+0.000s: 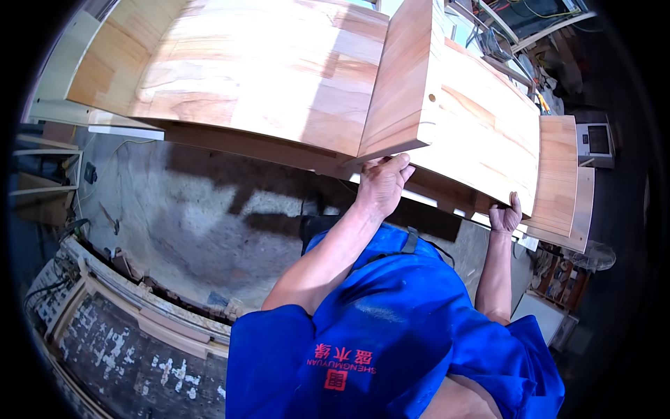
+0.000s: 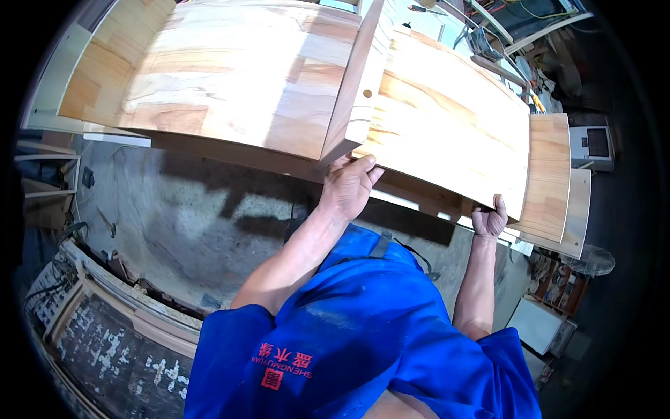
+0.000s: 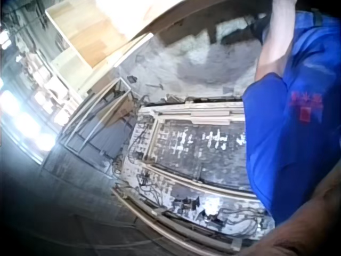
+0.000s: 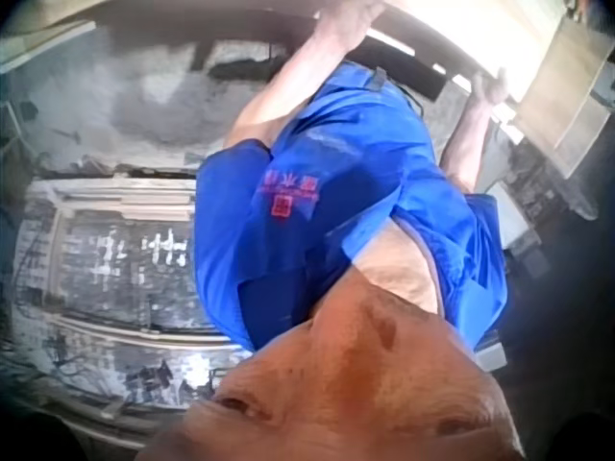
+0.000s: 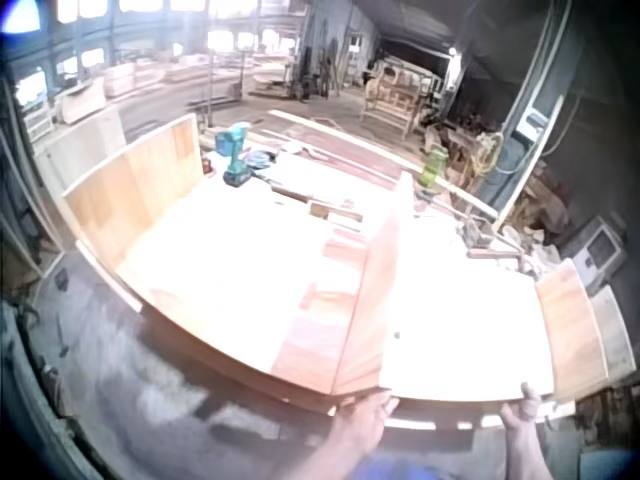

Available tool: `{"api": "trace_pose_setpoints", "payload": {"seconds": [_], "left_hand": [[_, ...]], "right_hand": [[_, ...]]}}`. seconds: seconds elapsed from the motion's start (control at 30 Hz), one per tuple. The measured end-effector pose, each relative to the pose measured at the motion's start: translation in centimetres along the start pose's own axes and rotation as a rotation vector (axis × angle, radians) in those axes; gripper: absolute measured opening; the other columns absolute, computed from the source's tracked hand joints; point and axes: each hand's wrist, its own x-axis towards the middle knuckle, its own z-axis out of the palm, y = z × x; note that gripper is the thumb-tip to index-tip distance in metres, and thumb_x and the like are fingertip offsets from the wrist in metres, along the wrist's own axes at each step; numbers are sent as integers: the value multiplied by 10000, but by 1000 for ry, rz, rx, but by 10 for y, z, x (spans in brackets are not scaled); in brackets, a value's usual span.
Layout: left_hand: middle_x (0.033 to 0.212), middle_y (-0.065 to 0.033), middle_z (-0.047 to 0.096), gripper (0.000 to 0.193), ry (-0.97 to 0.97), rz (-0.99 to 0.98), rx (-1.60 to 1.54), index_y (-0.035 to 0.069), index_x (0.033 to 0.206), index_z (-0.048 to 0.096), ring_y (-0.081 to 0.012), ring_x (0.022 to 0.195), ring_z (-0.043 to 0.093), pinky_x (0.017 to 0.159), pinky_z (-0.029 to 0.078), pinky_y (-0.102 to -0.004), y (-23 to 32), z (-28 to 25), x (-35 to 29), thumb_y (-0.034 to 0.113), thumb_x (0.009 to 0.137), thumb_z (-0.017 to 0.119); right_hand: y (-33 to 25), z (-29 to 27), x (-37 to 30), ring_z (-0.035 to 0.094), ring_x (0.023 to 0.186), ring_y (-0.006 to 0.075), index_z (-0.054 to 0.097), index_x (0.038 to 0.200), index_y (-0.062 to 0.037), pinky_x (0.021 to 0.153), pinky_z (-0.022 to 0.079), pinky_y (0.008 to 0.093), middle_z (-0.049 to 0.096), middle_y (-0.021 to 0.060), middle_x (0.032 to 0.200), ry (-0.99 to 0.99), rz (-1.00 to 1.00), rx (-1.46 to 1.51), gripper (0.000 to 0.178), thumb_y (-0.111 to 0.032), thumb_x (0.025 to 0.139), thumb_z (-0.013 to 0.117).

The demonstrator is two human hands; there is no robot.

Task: The person assembles a wooden shelf unit by fitting wooden panels together and securing them using a screwdriver and screws.

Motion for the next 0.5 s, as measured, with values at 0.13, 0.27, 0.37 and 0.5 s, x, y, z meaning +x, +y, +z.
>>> {"api": "trace_pose_setpoints", "payload": {"seconds": [0.13,0.27,0.37,0.5], "left_hand": [[1307,-43,587,346,2,6,5,120,1250,561,-190,1250,541,1083,401,-420,2,1,-6,-27,936,558],[1262,-18,604,373,-25,39,16,152,1256,570,-152,1178,575,983,472,-361,-1,-1,-11,-36,934,549],[1257,-6,603,401,-33,46,11,172,1276,569,-140,1164,578,970,478,-355,0,1,-12,-36,934,551],[1291,6,586,471,-58,48,-11,191,1350,537,-133,1179,567,991,461,-358,-1,-4,-15,-37,938,549]], "right_hand": [[4,4,-6,612,1196,241,637,1199,-3,1097,457,401,668,118,1238,63,-7,0,303,-103,913,651],[5,8,-11,605,1207,259,629,1212,-1,1087,468,421,663,129,1244,95,-16,-20,314,-119,921,648],[3,10,-12,614,1186,267,631,1196,-6,1060,487,433,664,133,1231,60,-4,-17,294,-125,928,650],[4,10,-17,616,1181,270,629,1191,0,1052,492,439,662,137,1231,17,23,2,293,-120,925,656]]}}
